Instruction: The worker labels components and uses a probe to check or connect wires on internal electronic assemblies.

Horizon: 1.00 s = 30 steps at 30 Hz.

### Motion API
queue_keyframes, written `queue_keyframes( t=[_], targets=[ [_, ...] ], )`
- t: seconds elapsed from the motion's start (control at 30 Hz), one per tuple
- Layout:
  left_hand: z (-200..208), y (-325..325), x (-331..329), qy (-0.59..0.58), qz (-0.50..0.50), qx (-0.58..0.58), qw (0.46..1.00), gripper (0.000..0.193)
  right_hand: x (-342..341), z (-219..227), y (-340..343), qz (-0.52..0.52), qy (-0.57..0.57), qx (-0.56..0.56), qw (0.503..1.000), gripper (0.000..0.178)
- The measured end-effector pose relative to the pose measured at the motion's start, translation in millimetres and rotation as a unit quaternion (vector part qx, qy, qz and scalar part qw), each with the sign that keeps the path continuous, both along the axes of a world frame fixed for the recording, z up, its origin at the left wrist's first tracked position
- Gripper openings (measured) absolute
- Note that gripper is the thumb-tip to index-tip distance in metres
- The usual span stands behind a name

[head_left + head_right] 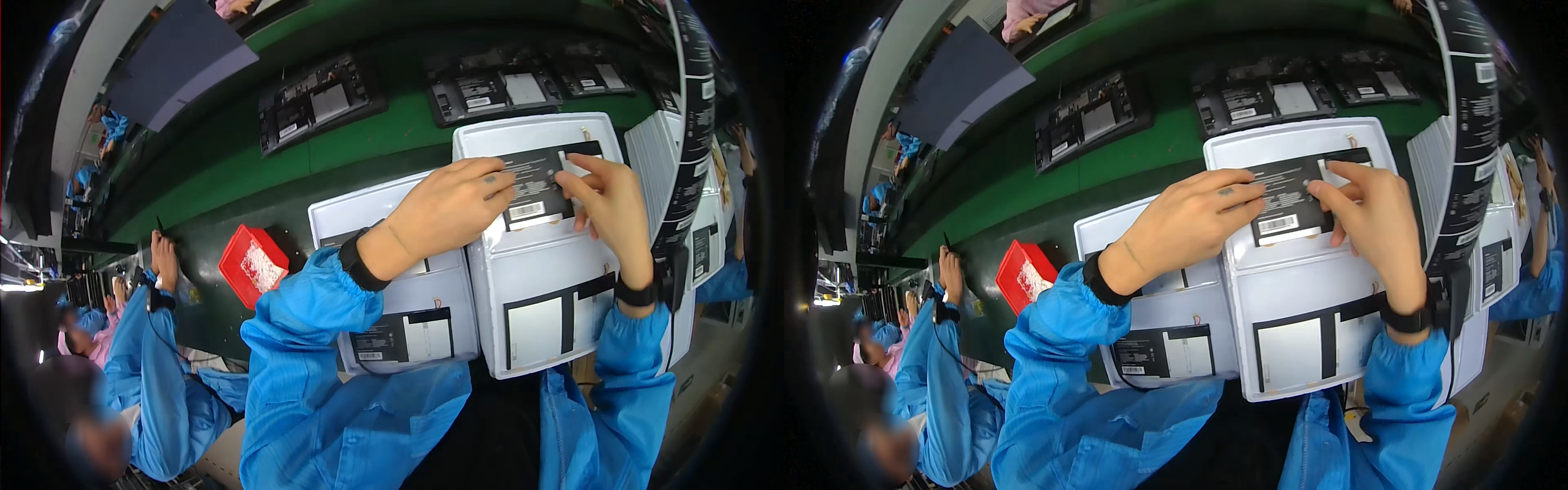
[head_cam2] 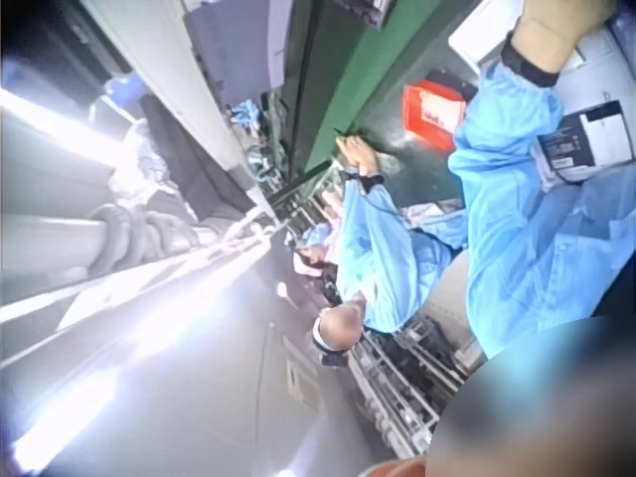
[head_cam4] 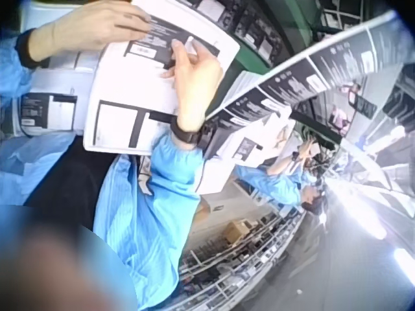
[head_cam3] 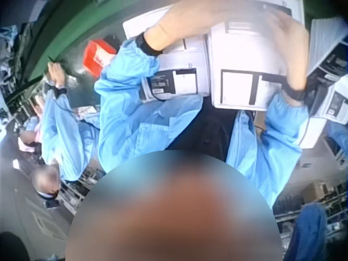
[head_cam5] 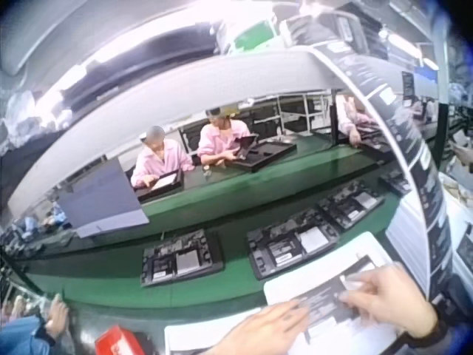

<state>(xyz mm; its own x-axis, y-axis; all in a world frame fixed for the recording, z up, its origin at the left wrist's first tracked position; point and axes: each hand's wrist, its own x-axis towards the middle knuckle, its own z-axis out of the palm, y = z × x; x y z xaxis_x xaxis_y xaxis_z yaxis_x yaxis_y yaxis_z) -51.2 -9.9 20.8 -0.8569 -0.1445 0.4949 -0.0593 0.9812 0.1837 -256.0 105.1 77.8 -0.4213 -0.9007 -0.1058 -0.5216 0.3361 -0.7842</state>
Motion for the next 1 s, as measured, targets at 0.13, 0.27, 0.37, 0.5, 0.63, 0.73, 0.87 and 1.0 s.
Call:
queue_keyframes(
  t=[0.13,0.27,0.37,0.5,0.63,0.73,0.87,1.0],
  targets=[
    [23.2,10.0,-11.3,-0.197,0.019,0.010,0.980,0.034,-0.6,44.8,98.9,-0.060,0.110,-0.274,0.953,0.029],
    [6.7,24.1,-45.0,-0.131,-0.126,0.008,0.983,0.072,-85.4,18.5,194.1,-0.260,0.256,-0.383,0.849,0.031],
    [20.9,40.0,-32.4,-0.246,-0.061,0.005,0.967,0.087,-112.2,-2.8,167.6,-0.145,0.210,-0.290,0.922,0.031],
    [52.1,83.1,-87.4,-0.121,-0.080,0.204,0.968,0.087,-117.7,-19.3,171.8,-0.125,-0.017,-0.313,0.941,0.026],
    [82.9,108.9,-156.8,0.014,-0.204,0.721,0.662,0.045,-113.9,-6.3,166.9,-0.110,-0.064,-0.349,0.929,0.021],
    [95.5,121.6,-166.6,0.092,-0.210,0.785,0.575,0.035,-110.2,6.4,169.3,-0.132,-0.005,-0.345,0.929,0.019],
    [93.6,130.6,-166.7,0.085,-0.188,0.787,0.582,0.037,-107.1,26.6,167.7,-0.138,0.060,-0.441,0.885,0.017],
    [92.9,134.6,-168.8,0.075,-0.174,0.803,0.564,0.035,-108.7,38.0,169.5,-0.091,0.097,-0.370,0.919,0.010]
  ],
)
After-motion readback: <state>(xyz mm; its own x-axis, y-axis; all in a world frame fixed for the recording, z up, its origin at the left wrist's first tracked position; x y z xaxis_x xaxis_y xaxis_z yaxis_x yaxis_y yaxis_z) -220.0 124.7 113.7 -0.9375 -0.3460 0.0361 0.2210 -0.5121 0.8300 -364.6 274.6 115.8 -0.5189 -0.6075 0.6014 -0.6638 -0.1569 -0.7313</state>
